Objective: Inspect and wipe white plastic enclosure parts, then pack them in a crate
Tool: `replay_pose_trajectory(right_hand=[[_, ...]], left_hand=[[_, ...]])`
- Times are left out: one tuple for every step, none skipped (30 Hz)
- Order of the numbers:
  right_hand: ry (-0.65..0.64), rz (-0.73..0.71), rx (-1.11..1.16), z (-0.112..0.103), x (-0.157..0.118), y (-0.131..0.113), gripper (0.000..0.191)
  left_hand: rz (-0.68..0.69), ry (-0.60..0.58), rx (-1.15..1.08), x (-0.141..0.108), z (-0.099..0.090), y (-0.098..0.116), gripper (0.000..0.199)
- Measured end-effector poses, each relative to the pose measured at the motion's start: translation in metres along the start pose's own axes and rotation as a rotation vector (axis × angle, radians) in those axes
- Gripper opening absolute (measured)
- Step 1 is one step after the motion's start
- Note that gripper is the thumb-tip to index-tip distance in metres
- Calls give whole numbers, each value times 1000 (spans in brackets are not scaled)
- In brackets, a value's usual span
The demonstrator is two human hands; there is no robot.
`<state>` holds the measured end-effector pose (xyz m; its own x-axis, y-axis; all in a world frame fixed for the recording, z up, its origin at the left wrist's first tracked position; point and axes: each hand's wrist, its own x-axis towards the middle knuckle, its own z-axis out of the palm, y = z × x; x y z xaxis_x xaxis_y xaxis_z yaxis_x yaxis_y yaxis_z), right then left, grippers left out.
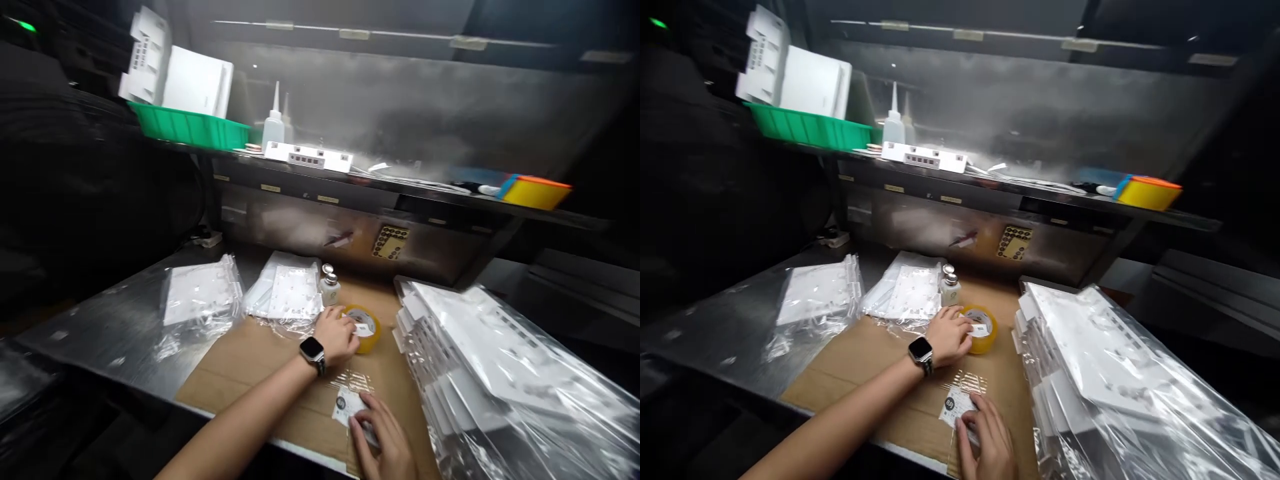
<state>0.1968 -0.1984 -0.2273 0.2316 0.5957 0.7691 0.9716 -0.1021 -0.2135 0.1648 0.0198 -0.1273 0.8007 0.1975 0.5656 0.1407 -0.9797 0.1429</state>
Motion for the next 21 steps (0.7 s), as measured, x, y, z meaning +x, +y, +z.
replay_pose_trajectory(right_hand=[[9,-22,9,3,-2,4,10],[19,-41,15,6,-3,7,16],[28,-58,18,9,-4,10,22],[33,-68,15,12,-5,13,27],[36,-73,10,14,-6,14,31],[35,-70,1,15,-7,15,33],[34,-64,-11,15,-7,15,34],[26,-57,-23,14,-7,13,35],[16,-48,-34,13,-7,12,35],[4,-36,-45,11,-6,9,35],[-13,-22,-55,8,-5,7,36],[-31,-11,-62,6,-4,5,37],[-51,-3,-68,4,-3,4,39],[-70,5,-74,3,-2,3,41],[-81,10,-80,2,-2,3,43],[-87,11,-85,3,-3,3,44],[-83,17,-89,4,-4,4,45],[-72,35,-94,7,-6,4,44],[-59,65,-98,10,-8,5,43],[-47,100,-95,14,-10,5,41],[-40,138,-86,18,-12,5,38]], left_hand=[[-11,-27,14,1,1,1,26],[-20,-53,26,3,2,2,31],[-27,-77,34,7,3,2,35],[-34,-99,39,11,4,2,37],[-40,-116,40,15,4,1,38],[-43,-128,36,18,3,1,37],[-45,-134,28,21,2,1,34],[-49,-133,17,22,0,2,31],[-55,-127,2,23,-2,2,29],[-67,-117,-14,22,-5,2,30],[-85,-103,-31,22,-8,3,32],[-106,-89,-48,20,-12,2,34],[-127,-75,-62,19,-16,2,35],[-145,-64,-76,18,-21,1,35],[-157,-59,-87,18,-26,-1,34],[-164,-61,-97,17,-31,-3,34],[-163,-73,-106,17,-36,-5,33],[-153,-94,-115,18,-41,-7,31],[-133,-124,-124,18,-45,-9,29],[-106,-161,-131,19,-47,-12,27],[-75,-201,-138,20,-49,-14,25]])
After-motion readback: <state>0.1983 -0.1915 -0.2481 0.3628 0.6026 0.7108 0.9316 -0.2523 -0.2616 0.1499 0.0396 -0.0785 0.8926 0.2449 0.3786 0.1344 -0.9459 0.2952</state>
